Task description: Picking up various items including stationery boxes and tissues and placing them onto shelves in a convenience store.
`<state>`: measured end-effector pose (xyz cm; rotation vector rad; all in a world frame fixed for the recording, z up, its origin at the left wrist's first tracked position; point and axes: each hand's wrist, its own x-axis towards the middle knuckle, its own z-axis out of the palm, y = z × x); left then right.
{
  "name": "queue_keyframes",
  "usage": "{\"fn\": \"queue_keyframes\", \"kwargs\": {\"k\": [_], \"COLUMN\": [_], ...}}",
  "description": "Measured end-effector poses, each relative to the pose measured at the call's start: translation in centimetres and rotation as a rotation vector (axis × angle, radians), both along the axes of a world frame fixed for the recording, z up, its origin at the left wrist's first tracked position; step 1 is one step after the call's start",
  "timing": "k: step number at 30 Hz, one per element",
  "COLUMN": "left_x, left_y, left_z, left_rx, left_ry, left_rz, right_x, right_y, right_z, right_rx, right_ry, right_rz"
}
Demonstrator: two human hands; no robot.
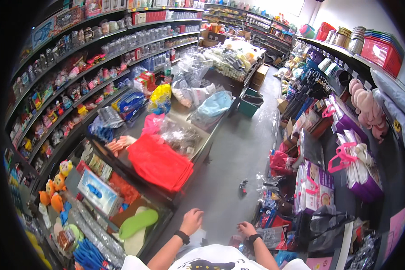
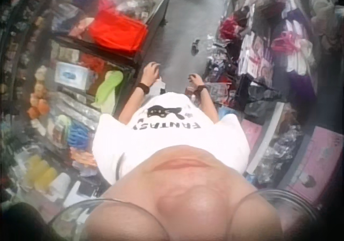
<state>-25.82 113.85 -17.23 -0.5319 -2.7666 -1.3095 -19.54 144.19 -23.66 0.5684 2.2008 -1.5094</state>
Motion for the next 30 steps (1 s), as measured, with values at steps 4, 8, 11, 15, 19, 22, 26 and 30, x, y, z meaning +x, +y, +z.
{"fn": "queue_keyframes", "kwargs": {"k": [4,8,11,15,19,22,26,30], "left_x": [-7.2,-10.6,-12.1,-14.8,-19.4,-24.0,-30.2,-35.6], "left_y": [3.9,5.4,5.7,6.9,8.7,10.8,14.4,16.6], "left_z": [2.4,3.4,3.2,3.0,4.2,5.1,6.3,8.1], "left_rx": [0.068,0.076,0.061,0.008,-0.035,-0.075,-0.103,-0.195], "left_ry": [0.098,0.024,-0.007,-0.049,-0.004,0.028,0.021,0.102], "left_rz": [-0.114,-0.163,-0.133,-0.058,-0.001,0.032,0.106,0.181], "right_x": [-5.2,-8.1,-10.9,-16.8,-24.0,-29.8,-36.8,-42.2], "right_y": [1.8,2.3,3.1,4.3,6.1,7.9,12.3,16.7], "right_z": [1.4,2.3,1.0,0.0,-1.5,-0.9,-0.8,0.7], "right_rx": [-0.048,-0.093,-0.151,-0.116,-0.175,-0.140,-0.155,-0.170], "right_ry": [0.141,0.142,0.074,0.151,0.194,0.198,0.322,0.289], "right_rz": [-0.146,-0.182,-0.168,-0.023,0.001,0.071,0.074,0.083]}}
